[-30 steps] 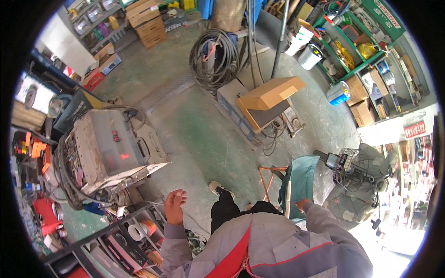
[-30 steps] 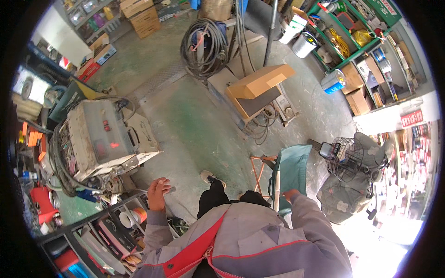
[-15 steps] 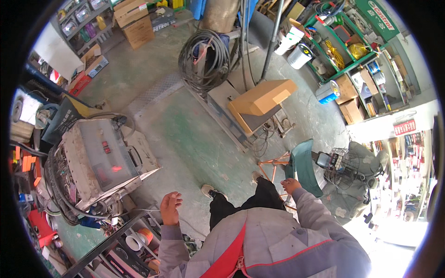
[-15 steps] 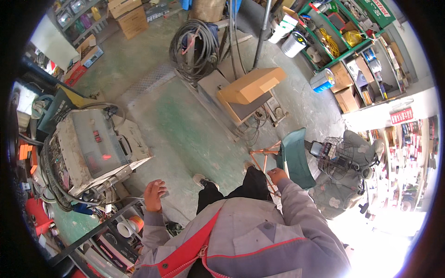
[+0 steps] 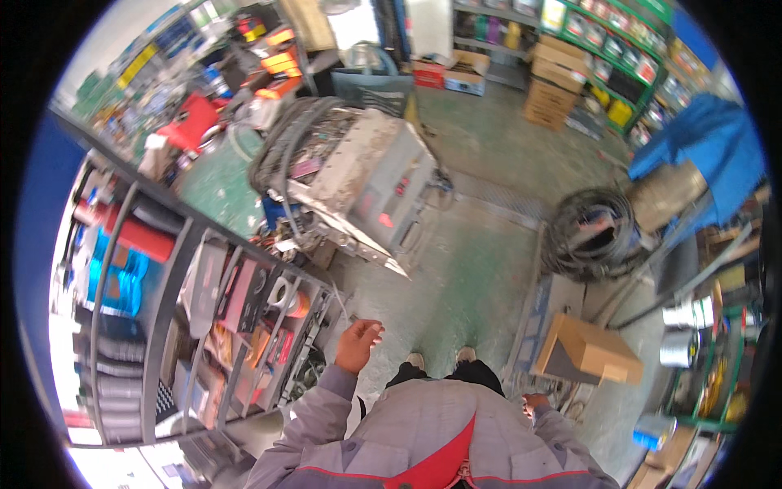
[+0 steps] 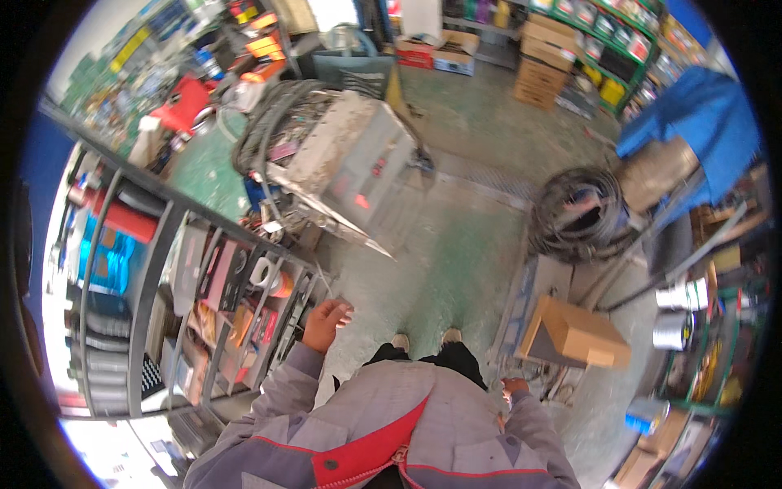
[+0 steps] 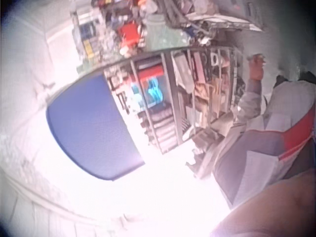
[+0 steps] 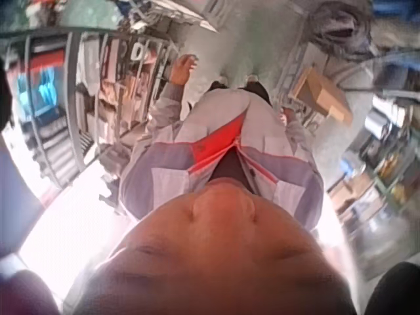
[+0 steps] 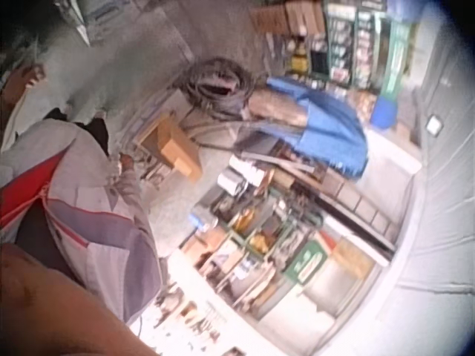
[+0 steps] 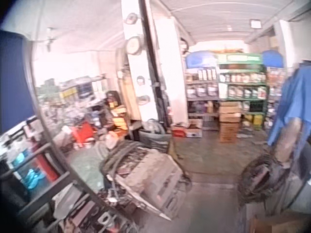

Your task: The person uses an angle grinder to remove paint from the rear body panel of a pink scooter. They hold the tool with both hands and move it across the surface, creating sparks, then stop and inspect the area.

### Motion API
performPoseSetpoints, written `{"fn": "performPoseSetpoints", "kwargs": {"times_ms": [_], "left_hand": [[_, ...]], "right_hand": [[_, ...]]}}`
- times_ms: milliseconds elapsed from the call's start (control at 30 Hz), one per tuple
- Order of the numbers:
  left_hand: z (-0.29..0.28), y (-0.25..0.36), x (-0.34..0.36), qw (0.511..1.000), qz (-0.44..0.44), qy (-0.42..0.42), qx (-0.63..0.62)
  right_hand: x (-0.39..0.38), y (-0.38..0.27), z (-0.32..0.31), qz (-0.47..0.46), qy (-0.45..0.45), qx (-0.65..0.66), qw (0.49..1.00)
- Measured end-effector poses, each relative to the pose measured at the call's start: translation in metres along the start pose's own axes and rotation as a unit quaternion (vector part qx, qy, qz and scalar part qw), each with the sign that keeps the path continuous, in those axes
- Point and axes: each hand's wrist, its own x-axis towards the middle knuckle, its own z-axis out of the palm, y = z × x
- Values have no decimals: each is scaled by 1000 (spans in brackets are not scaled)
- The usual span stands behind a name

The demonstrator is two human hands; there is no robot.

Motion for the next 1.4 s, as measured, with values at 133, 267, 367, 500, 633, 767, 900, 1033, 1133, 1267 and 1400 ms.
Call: {"fn": "performPoseSetpoints", "kwargs": {"times_ms": [133, 267, 367, 500, 633, 767, 900, 1033, 1133, 1267, 1400], "left_hand": [[8, -6, -42, 996, -7, 84, -5], [5, -25, -87, 987, -16, 154, -48], [-6, -41, -109, 972, -17, 215, -96], [-19, -64, -138, 935, -6, 312, -170], [-15, -91, -172, 891, -34, 398, -213], [13, -110, -209, 847, -106, 453, -258], [61, -115, -230, 807, -161, 500, -271], [119, -104, -235, 778, -214, 511, -296], [153, -95, -228, 769, -242, 499, -319], [181, -87, -219, 765, -236, 515, -307], [198, -85, -217, 764, -240, 516, -304]], "right_hand": [[64, -125, -59, -113, 26, -260, 959], [99, -263, -64, -242, 97, -476, 840], [87, -344, -30, -240, 114, -408, 874], [62, -423, 49, -256, 82, -509, 817], [53, -484, 118, -343, 26, -613, 711], [48, -536, 164, -346, 40, -606, 716], [57, -594, 197, -397, 147, -666, 614], [84, -651, 220, -426, 139, -647, 617], [109, -677, 230, -384, 88, -725, 565], [129, -680, 237, -359, 79, -762, 533], [136, -679, 236, -343, 67, -770, 533]]}}
